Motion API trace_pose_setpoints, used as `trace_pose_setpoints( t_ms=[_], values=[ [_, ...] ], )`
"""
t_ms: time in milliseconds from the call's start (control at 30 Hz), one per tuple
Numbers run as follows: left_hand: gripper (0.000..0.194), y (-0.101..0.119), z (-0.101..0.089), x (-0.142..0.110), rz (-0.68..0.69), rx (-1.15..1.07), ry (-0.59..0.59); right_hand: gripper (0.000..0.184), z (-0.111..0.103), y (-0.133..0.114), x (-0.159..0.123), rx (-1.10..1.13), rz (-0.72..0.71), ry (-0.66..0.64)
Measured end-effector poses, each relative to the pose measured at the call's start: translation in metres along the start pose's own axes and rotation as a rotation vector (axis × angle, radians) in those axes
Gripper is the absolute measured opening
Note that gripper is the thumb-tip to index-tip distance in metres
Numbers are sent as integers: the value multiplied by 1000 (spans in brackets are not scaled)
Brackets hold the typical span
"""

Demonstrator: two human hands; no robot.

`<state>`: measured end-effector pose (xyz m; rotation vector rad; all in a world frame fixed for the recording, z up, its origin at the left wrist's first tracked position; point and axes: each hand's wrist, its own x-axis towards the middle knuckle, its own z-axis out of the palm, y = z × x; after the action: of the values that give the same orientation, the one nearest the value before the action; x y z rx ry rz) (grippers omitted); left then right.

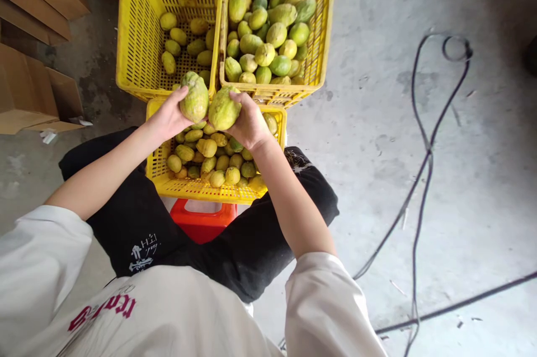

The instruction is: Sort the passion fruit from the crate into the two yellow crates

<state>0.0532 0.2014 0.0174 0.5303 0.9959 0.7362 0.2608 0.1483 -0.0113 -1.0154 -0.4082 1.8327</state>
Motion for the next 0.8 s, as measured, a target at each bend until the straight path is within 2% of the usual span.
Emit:
trace_pose_setpoints(
  t_ms=[100, 167, 333, 467, 700, 800],
  values=[
    [47, 6, 4, -2, -13, -19, 14, 53, -8, -1, 1, -36, -49, -14],
    [50, 7, 3, -2, 6, -20, 27, 55, -10, -1, 2, -59, -73, -1],
    [34, 4, -1, -3, 73, -29, 25, 65, -3, -2, 0, -106, -85, 78],
    [24, -1, 5, -9, -12, -40, 27, 77, 5, -1, -5, -87, -107, 67],
    [37, -12, 3, -7, -61, -16, 7, 50, 17, 3, -7, -3, -58, 78],
    [33, -8, 3, -5, -49, -2, 36, 50, 14, 5, -3, 23, -34, 89]
  ],
)
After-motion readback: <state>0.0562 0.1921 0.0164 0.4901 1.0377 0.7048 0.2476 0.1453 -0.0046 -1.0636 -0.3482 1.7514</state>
